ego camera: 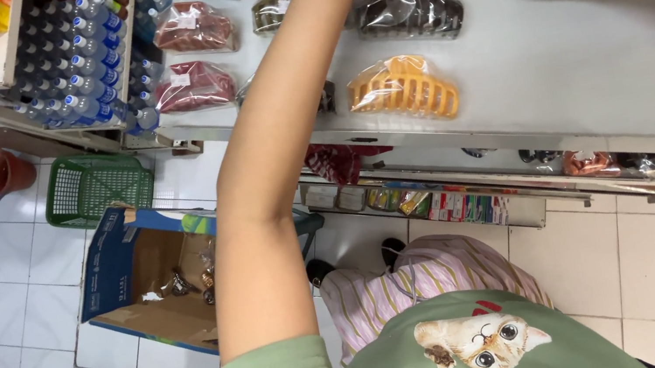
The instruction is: Organizing various hair clips on a store shelf after cleaning them with a cloth.
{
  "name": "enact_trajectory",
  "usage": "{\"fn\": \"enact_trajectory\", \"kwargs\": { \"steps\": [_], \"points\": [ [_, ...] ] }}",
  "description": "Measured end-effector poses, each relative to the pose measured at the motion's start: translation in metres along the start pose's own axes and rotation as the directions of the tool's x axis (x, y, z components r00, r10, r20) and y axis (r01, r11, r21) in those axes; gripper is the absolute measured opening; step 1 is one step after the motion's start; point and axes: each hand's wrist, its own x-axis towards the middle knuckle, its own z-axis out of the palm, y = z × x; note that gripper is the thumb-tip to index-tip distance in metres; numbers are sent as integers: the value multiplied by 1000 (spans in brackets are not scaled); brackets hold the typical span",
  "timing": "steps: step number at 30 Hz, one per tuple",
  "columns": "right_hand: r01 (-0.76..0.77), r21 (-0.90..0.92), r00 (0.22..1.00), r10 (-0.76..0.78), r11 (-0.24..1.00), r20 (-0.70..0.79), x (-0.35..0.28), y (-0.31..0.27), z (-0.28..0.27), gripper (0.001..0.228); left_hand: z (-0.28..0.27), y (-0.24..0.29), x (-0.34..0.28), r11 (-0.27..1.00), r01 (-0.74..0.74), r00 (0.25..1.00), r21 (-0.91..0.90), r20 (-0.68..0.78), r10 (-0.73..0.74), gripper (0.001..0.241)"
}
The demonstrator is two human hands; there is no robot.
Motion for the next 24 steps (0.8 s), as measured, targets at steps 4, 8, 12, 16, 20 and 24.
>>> {"fn": "enact_trajectory", "kwargs": {
  "steps": [4, 8, 12, 16, 20, 24],
  "points": [
    [-99, -12, 988, 100, 995, 119, 3, -14, 3, 59, 4, 2, -2, 993, -112, 994, 36, -8, 113, 32],
    [-94, 14, 974, 89, 995, 208, 0, -32, 10, 59, -65, 67, -53, 995, -53, 997, -80, 57, 58, 39],
    [-65, 133, 960, 26, 989, 278, -10, -70, 23, 60, -79, 112, -116, 896, -363, 915, -257, -282, 289, 48],
    [-15, 293, 909, -110, 956, 403, -24, -112, 43, 63, -124, 158, -188, 759, -432, 899, -487, -302, 318, 52],
    [192, 376, 819, -360, 906, 448, -24, -139, 66, 71, -139, 155, -244, 728, -356, 930, -585, -296, 217, 42],
    [472, 128, 785, -482, 872, 389, 9, -152, 92, 77, -149, 137, -296, 740, -266, 939, -617, -339, 55, 42]
  ]
}}
